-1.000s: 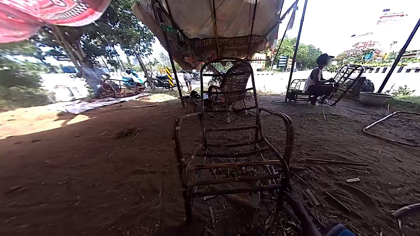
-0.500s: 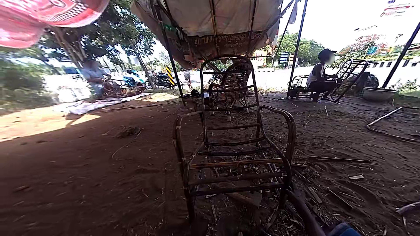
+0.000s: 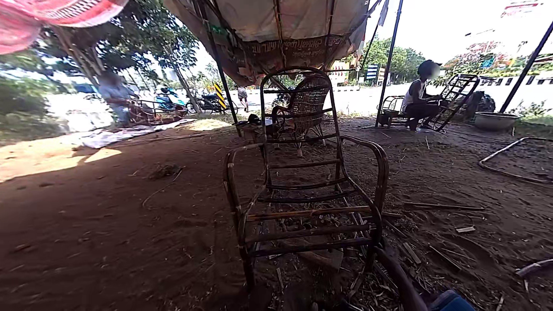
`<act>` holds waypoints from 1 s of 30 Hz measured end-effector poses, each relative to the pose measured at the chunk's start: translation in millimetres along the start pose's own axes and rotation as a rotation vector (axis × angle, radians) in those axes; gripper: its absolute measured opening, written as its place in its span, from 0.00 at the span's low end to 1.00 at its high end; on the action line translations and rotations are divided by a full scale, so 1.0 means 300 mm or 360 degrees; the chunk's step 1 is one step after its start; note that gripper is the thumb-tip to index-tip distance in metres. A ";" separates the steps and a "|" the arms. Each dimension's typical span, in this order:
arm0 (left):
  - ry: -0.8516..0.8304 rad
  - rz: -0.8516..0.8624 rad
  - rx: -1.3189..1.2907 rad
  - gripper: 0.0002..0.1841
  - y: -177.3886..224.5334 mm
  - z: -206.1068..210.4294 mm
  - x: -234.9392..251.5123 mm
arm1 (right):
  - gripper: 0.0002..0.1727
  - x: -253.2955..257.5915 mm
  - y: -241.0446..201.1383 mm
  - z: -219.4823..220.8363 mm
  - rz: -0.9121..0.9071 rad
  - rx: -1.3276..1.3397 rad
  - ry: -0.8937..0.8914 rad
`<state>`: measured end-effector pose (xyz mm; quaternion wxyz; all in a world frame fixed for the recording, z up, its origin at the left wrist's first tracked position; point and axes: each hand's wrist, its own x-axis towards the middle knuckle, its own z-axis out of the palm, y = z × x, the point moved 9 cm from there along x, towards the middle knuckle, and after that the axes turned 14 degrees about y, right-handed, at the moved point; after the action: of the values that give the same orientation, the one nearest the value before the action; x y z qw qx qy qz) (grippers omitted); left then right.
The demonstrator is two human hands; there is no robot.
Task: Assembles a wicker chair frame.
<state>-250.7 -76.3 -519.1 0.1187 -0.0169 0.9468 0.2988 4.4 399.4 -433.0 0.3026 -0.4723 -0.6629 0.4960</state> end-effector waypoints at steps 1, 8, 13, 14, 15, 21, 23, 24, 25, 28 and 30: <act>-0.0017 -0.0016 0.0058 0.24 0.017 -0.029 -0.029 | 0.43 0.006 0.009 0.002 -0.0001 -0.0006 0.0019; 0.0604 -0.0703 -0.0209 0.26 -0.045 -0.244 -0.093 | 0.37 0.023 0.007 -0.011 -0.0046 -0.0114 0.0034; 0.1174 -0.0436 -0.1029 0.23 0.050 -0.521 -0.058 | 0.21 0.025 -0.275 -0.205 -0.0242 0.0348 0.0529; 0.1221 -0.0275 -0.1126 0.24 0.107 -0.587 -0.053 | 0.22 0.042 -0.383 -0.258 -0.0281 0.0430 0.0594; 0.1264 -0.0128 -0.1208 0.25 0.166 -0.652 -0.058 | 0.24 0.063 -0.492 -0.302 -0.0312 0.0495 0.0605; 0.1110 0.0452 -0.1420 0.25 0.450 -0.849 -0.047 | 0.46 0.218 -1.036 -0.326 -0.0445 0.0312 0.0189; 0.1059 0.0430 -0.1326 0.25 0.483 -0.839 -0.013 | 0.41 0.265 -1.118 -0.261 -0.0350 0.0289 0.0091; 0.1051 0.0400 -0.1306 0.25 0.496 -0.826 -0.003 | 0.35 0.285 -1.136 -0.233 -0.0285 0.0289 0.0057; 0.1063 0.0365 -0.1315 0.25 0.506 -0.816 0.005 | 0.30 0.293 -1.148 -0.207 -0.0229 0.0272 0.0047; 0.1030 0.0258 -0.1369 0.28 0.515 -0.805 0.048 | 0.21 0.303 -1.148 -0.142 -0.0193 0.0288 0.0103; 0.0956 0.0211 -0.1401 0.27 0.518 -0.794 0.075 | 0.18 0.328 -1.129 -0.135 -0.0299 0.0315 0.0215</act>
<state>-339.8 -83.6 -248.2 -0.1948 -0.0900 0.7233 0.6564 -107.2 484.6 -107.0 0.4365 -0.4084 -0.6303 0.4954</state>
